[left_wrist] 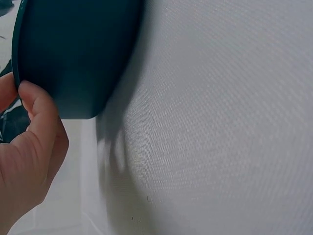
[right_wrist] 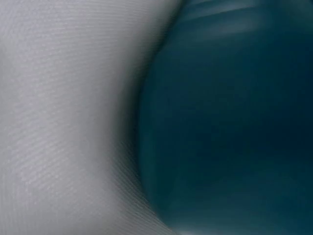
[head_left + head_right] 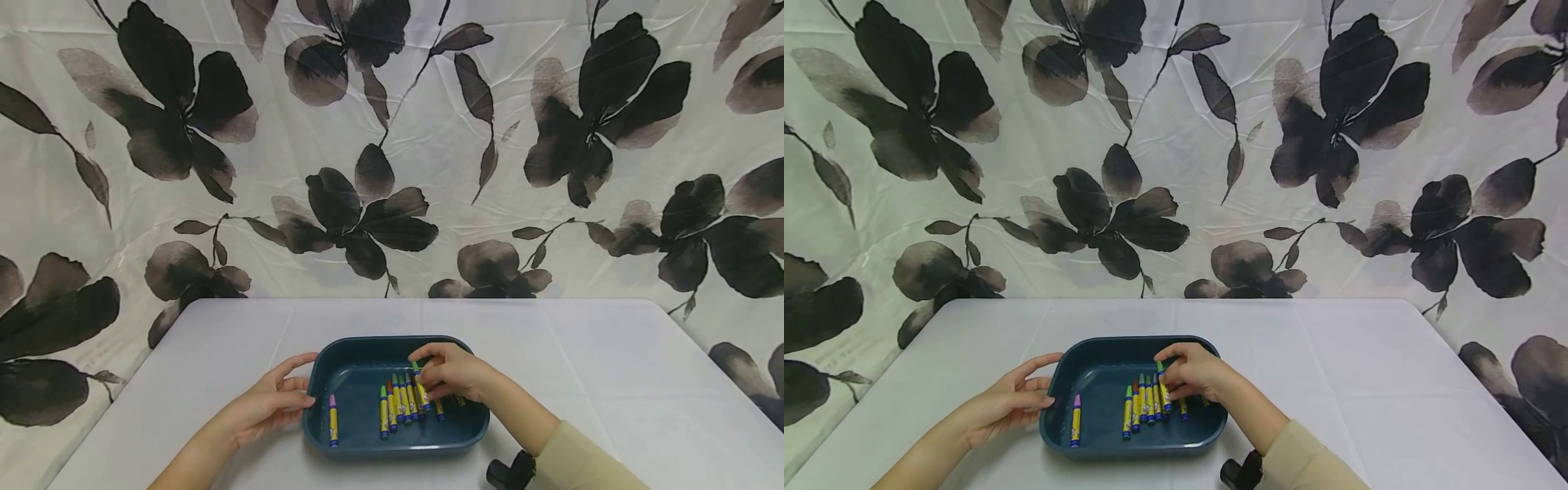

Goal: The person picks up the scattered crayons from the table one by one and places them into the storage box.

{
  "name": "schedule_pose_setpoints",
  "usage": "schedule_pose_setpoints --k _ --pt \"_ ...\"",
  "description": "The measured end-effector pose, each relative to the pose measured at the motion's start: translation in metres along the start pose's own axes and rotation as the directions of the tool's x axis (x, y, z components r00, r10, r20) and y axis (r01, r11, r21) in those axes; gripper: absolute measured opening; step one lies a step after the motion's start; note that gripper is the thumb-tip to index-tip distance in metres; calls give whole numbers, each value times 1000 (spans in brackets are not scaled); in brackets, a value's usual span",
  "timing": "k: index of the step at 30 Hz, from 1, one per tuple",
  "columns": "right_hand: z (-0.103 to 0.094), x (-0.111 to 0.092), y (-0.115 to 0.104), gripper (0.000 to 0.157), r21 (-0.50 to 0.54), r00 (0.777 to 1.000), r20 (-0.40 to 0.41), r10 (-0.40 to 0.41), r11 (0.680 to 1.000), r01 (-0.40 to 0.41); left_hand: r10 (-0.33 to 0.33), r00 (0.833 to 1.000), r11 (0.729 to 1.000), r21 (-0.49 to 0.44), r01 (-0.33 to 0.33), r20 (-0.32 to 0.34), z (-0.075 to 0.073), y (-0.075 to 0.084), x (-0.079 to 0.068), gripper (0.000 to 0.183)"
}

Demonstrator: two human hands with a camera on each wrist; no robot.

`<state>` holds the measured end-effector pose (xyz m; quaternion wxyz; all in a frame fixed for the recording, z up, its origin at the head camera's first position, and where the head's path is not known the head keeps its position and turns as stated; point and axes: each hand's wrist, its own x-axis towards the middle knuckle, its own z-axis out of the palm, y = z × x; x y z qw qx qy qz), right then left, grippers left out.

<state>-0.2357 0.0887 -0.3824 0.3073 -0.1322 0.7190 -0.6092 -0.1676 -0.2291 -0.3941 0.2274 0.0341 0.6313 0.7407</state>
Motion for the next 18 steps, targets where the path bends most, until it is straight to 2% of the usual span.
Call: schedule_pose_setpoints --k 7,13,18 --pt "4 2 4 44 -22 998 -63 20 1000 -22 6 1000 999 -39 -5 22 -1 -4 1 75" --pt "8 4 6 42 -96 991 -132 27 995 -40 17 999 998 -58 -15 38 -1 -5 1 76" --pt "11 5 8 39 -131 989 -147 34 990 -54 17 999 998 -58 -15 36 -2 -6 1 78"
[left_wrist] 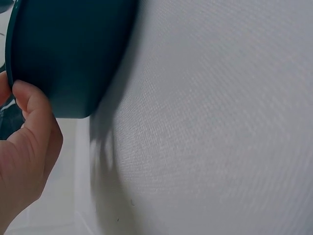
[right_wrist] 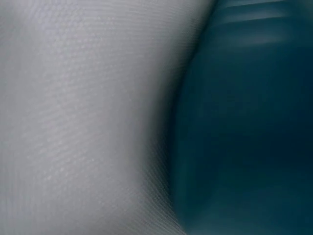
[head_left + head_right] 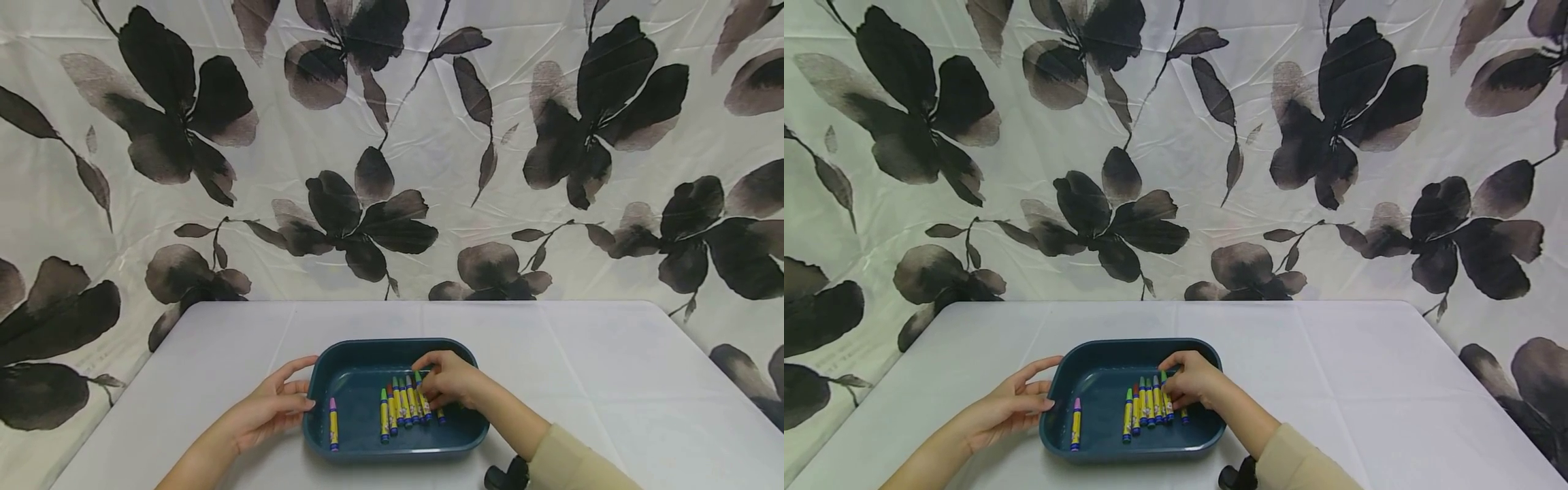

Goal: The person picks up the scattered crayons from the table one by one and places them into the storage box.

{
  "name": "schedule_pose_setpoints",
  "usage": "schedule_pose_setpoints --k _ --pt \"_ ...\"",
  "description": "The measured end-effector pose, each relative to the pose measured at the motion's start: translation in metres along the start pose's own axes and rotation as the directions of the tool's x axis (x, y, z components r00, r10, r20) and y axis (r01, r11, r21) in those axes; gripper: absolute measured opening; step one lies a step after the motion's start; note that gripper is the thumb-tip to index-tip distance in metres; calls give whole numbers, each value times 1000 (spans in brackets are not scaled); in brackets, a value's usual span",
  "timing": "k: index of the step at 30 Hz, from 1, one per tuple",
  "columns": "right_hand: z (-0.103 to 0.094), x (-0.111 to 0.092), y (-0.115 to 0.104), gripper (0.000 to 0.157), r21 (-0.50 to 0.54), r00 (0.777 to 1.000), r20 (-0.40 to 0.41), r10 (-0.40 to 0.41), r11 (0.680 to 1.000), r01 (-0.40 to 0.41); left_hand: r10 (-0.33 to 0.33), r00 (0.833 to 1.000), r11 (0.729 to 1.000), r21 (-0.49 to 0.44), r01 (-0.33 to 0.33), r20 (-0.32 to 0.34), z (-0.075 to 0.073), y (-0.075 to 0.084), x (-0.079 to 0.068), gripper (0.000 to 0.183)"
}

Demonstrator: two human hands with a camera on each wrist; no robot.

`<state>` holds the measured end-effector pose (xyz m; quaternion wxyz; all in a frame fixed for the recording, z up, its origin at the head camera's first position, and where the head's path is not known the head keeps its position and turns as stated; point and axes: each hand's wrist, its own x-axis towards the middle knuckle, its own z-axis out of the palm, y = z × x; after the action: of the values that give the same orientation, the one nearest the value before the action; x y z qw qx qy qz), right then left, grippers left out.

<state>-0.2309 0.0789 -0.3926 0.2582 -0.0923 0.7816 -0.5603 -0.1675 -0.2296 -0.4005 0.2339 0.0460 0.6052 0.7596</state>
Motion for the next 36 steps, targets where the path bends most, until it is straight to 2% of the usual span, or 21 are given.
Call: schedule_pose_setpoints --k 15,20,27,33,36 --pt "-2 -3 -1 35 -62 999 -13 -46 997 45 6 1000 1000 -19 -6 11 -1 -1 3 78" --pt "-8 -7 -5 35 -53 996 35 -76 996 78 13 1000 1000 -24 -12 17 -1 -1 4 77" --pt "-26 -16 -12 39 24 982 130 -134 991 132 -14 1000 999 32 15 -19 -1 0 4 75" --pt "-51 -25 -19 42 15 979 116 -165 986 165 -38 998 993 107 44 -52 -2 3 3 71" --pt "-65 -31 -20 42 -9 980 96 -173 985 174 -42 995 985 161 56 -90 -4 4 3 70"
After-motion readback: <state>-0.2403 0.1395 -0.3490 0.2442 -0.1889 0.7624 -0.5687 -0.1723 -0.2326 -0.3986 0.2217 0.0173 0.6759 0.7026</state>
